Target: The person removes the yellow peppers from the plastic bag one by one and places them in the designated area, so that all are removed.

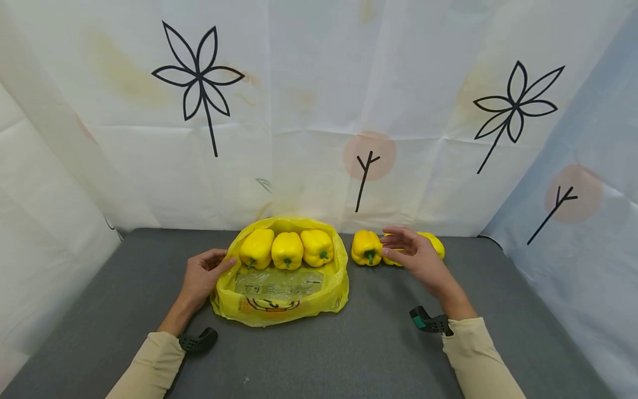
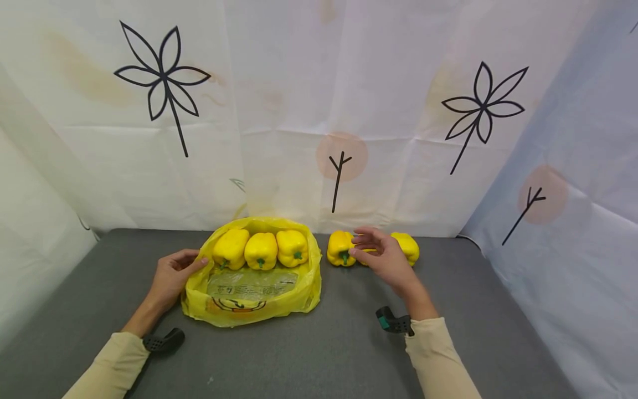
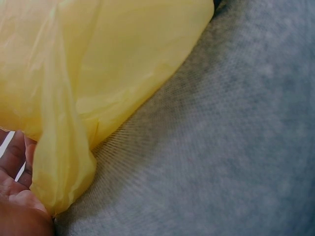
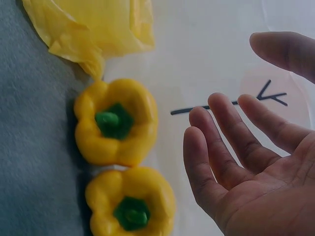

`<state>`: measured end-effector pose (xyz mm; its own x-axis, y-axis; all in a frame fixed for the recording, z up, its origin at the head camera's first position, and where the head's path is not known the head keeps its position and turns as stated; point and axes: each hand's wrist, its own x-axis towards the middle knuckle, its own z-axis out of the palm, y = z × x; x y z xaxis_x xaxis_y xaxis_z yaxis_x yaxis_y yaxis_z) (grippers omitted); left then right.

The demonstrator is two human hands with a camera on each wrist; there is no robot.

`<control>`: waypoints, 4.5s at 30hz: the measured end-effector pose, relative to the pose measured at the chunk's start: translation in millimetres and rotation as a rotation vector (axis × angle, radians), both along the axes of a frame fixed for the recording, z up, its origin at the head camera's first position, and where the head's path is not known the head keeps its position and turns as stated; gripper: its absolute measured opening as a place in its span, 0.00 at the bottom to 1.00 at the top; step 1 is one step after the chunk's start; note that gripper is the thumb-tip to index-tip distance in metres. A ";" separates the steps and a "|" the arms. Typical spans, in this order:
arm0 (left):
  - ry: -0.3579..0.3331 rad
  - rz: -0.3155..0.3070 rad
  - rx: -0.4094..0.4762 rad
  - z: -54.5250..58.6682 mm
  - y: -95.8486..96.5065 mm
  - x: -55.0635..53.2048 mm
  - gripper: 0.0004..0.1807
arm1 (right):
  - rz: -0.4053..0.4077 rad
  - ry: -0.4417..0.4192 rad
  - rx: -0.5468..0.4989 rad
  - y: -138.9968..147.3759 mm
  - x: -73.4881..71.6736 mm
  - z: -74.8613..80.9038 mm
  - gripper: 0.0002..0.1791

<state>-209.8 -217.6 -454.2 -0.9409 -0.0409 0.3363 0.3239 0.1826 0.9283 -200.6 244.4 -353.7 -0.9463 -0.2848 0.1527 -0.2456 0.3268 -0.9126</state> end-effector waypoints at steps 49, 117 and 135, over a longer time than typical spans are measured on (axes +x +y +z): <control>-0.001 -0.001 -0.002 0.3 -2.8 -1.2 0.15 | 0.181 -0.022 0.099 -90.4 -47.7 10.9 0.35; -0.022 0.011 -0.032 2.1 -0.4 -2.1 0.15 | 0.225 -0.153 0.349 -115.6 -69.9 -15.6 0.46; -0.021 0.010 -0.035 1.5 -1.0 -3.9 0.15 | 0.150 -0.115 0.260 -112.1 -59.2 -15.2 0.48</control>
